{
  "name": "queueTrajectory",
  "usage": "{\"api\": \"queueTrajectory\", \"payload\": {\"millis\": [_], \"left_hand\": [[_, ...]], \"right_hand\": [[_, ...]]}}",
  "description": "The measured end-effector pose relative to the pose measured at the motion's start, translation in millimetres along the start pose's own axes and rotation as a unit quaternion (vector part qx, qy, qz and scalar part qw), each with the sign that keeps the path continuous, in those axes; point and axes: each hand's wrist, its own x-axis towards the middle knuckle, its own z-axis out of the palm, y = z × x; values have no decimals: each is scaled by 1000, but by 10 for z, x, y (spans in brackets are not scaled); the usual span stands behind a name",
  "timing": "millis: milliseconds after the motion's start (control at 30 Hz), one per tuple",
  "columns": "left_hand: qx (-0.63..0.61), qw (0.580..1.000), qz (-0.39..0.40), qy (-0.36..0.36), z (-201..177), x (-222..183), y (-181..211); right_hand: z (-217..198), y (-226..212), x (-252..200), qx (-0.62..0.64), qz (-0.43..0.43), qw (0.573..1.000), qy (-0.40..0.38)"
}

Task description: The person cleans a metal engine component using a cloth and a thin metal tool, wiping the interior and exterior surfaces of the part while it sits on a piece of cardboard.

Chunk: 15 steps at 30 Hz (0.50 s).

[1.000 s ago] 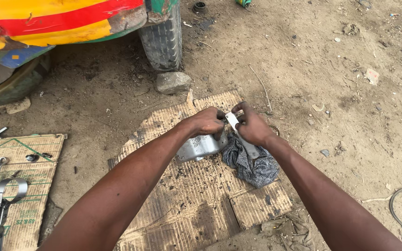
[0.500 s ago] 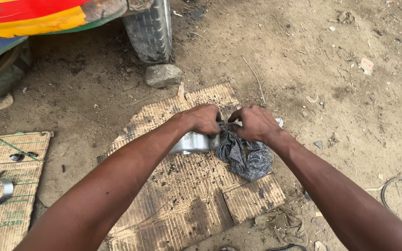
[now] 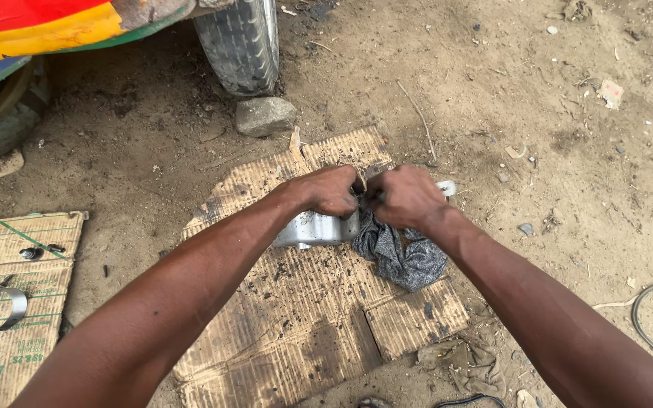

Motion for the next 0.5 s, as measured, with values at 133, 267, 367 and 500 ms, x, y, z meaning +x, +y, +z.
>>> {"api": "queueTrajectory", "payload": {"millis": [133, 267, 367, 500], "left_hand": [[-11, 1000, -18, 9, -58, -225, 83], [-71, 997, -11, 8, -87, -150, 36], [-9, 1000, -15, 8, 34, 63, -29], [5, 1000, 5, 1, 15, 181, -68]], "right_hand": [[278, -200, 82, -95, 9, 995, -26], [57, -120, -8, 34, 9, 999, -10], [-128, -24, -100, 29, 57, 998, -16], [-192, 6, -191, 92, 75, 993, 9]]}}
